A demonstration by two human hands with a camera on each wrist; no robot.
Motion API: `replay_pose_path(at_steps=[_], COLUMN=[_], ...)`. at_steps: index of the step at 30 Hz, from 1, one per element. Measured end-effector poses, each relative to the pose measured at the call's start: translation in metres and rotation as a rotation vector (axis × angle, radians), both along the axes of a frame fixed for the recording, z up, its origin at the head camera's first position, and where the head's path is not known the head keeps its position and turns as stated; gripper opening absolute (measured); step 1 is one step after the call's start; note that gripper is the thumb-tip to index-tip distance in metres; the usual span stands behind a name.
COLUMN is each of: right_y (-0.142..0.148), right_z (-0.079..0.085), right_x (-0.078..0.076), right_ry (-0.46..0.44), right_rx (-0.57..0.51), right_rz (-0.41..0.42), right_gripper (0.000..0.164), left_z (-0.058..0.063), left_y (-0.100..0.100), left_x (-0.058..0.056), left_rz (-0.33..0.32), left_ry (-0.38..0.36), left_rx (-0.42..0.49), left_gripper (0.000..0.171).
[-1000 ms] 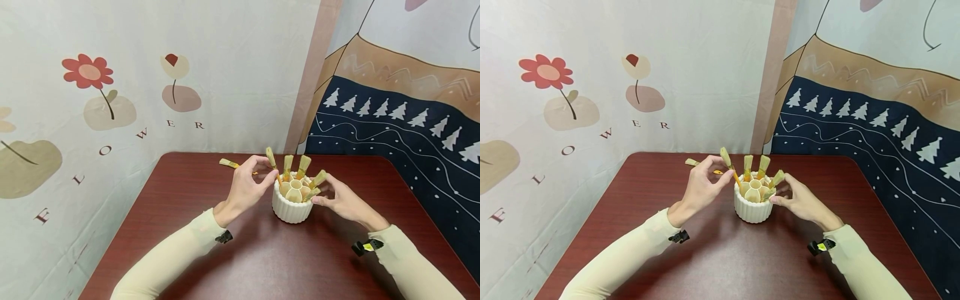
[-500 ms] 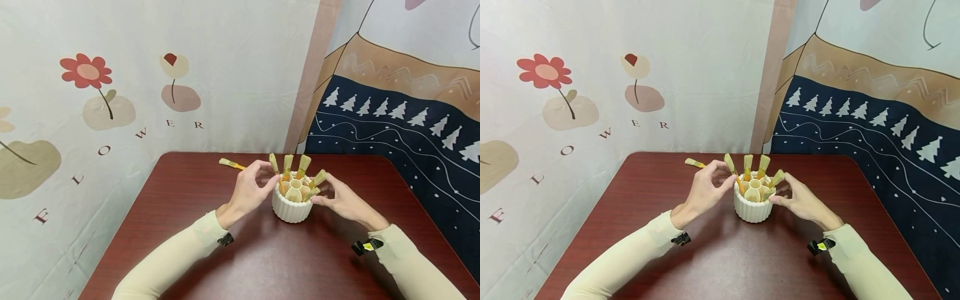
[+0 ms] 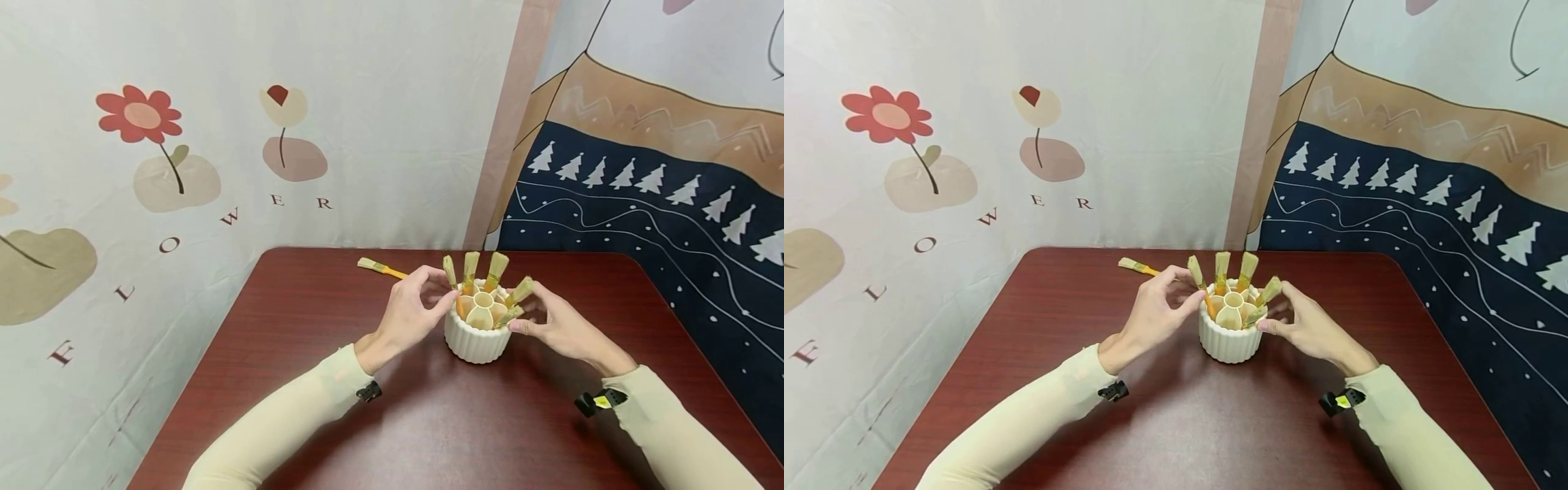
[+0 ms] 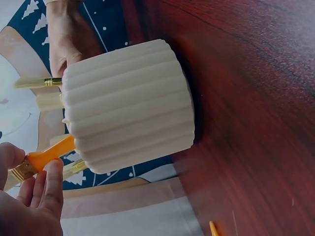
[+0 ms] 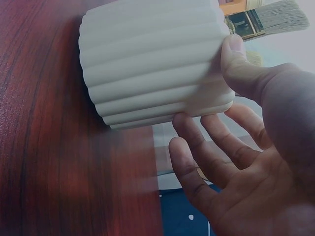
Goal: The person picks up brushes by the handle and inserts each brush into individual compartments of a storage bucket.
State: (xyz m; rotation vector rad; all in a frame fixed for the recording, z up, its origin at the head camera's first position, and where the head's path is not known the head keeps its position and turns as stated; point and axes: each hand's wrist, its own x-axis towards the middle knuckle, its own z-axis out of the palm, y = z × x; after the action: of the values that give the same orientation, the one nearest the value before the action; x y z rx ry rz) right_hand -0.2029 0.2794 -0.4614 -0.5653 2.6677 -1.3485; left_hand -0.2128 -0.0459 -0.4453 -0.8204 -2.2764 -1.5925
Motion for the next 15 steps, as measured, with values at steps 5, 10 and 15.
replay_pose_path(at_steps=[5,10,15], right_y=[-0.001,-0.002,-0.002], right_z=[0.001,0.001,0.002], right_x=[0.000,0.000,0.001], right_ry=[-0.002,-0.005,-0.009], right_rx=[0.003,0.013,0.019], right_rz=[-0.001,-0.007,-0.012], right_gripper=[0.062,0.062,0.063], left_z=[-0.006,-0.010,-0.013], left_y=[-0.001,-0.002,-0.003], left_x=[-0.001,-0.003,-0.005], left_rz=[-0.001,0.014,0.022], left_ry=[-0.024,-0.029,-0.019], left_rx=[-0.021,-0.064,-0.093], left_gripper=[0.025,0.025,0.025])
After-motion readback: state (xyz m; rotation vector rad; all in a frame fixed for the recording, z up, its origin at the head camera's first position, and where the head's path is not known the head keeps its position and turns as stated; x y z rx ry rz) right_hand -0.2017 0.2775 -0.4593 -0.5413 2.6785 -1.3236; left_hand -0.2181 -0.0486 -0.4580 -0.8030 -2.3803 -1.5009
